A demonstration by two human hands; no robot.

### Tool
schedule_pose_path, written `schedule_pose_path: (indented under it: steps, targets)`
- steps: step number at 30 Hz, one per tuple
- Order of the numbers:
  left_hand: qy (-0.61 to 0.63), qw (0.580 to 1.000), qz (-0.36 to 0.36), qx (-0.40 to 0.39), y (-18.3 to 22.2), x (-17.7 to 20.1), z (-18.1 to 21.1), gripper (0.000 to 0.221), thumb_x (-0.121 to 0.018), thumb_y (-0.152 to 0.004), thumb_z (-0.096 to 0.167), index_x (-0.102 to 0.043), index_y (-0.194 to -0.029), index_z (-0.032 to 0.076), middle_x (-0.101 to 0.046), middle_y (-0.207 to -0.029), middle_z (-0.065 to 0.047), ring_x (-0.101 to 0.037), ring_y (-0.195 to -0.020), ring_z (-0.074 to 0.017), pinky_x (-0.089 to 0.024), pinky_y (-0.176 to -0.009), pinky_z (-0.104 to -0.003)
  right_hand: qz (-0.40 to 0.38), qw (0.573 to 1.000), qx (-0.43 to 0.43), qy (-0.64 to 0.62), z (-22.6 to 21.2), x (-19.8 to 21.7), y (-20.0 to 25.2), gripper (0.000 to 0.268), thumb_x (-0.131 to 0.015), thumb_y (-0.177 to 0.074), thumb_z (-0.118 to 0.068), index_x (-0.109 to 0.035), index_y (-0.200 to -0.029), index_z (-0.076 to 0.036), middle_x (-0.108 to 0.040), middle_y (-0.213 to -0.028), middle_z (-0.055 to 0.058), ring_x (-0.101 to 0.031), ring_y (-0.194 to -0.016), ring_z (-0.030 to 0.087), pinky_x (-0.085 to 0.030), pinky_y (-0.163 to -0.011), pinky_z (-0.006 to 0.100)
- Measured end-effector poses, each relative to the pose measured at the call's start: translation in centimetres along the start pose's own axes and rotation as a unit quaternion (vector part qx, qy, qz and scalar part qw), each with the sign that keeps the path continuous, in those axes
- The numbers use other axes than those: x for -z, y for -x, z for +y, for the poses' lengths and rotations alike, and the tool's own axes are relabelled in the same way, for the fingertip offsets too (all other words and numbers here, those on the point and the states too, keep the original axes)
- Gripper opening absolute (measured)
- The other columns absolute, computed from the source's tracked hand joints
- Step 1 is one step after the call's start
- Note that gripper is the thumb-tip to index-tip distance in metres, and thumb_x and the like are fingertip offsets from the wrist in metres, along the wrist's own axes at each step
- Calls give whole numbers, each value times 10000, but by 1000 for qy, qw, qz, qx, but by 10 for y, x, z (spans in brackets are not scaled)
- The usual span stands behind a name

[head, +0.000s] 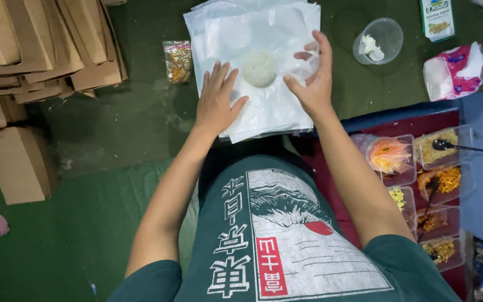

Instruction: Prepare and package food items into containers and boxes

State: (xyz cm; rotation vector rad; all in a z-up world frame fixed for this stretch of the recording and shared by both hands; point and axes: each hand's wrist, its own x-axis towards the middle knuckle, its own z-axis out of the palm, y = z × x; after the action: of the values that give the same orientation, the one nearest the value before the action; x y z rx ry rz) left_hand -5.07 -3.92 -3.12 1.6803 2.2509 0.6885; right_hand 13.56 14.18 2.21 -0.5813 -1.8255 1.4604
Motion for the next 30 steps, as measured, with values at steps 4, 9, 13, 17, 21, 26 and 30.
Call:
schedule_pose_path:
  steps: [4, 9, 13, 17, 21, 26, 30]
  targets:
    - [6, 998, 24, -64, 10, 2, 4, 548, -772, -989, 266, -541, -1412, 4, -457, -1524, -220, -348, -1477, -452, -297, -1199, -659, 14, 999, 34, 36, -9, 17, 12, 615, -828, -919, -323, -370, -1308, -193, -391, -1389, 106, -589, -1253, 313, -516, -906, 405]
    - [2, 992, 26, -127, 29, -6, 5, 477, -782, -922, 370, -660, -1238, 35, -547, -1409, -222, -469, -1394, -464, -385, -1128, -631, 131, 951, 9, 281, 21, 60, 52, 513, -987, -759, -179, -547, -998, -66, -534, -1360, 202, -512, -1322, 391, -443, -1083, 517]
    - [-9, 989, 49, -142, 44, -25, -4, 595, -749, -905, 567, -689, -1267, 99, -587, -1378, -186, -548, -1340, -423, -451, -1108, -537, 276, 890, -28, 363, 56, 82, 83, 636, -1085, -705, -75, -530, -1013, -48, -546, -1354, 207, -544, -1313, 411, -451, -1090, 524]
    - [-8, 990, 66, -128, 32, -26, -4, 548, -694, -945, 585, -675, -1273, 146, -600, -1308, -121, -580, -1293, -369, -489, -1057, -495, 265, 884, -105, 371, 51, 91, 92, 797, -1095, -692, -111, -478, -1192, -49, -492, -1410, 260, -499, -1346, 449, -461, -1112, 568]
    - [8, 990, 102, -95, -12, 5, 5, 393, -658, -1007, 314, -651, -1315, 69, -599, -1338, -176, -560, -1313, -397, -461, -1094, -496, 233, 870, 68, 429, 11, 76, 75, 798, -989, -824, -249, -494, -1383, 34, -454, -1388, 294, -428, -1372, 495, -294, -1174, 604]
    - [46, 998, 4, -43, -69, 12, -4, 410, -490, -1057, 14, -505, -1458, -70, -437, -1543, -275, -361, -1470, -436, -352, -1222, -539, -53, 926, -31, 373, 34, 28, 19, 515, -228, -1151, -310, -514, -1506, -71, -432, -1590, 175, -377, -1483, 356, -301, -1211, 517]
    - [-42, 997, -63, -16, -105, 3, -23, 714, -472, -922, -252, -362, -1579, 4, -232, -1666, -133, -161, -1547, -315, -296, -1265, -473, -243, 906, -6, 347, 49, -5, -57, 474, -315, -1129, -92, -349, -1601, -66, -313, -1667, 146, -245, -1555, 313, -203, -1280, 449]
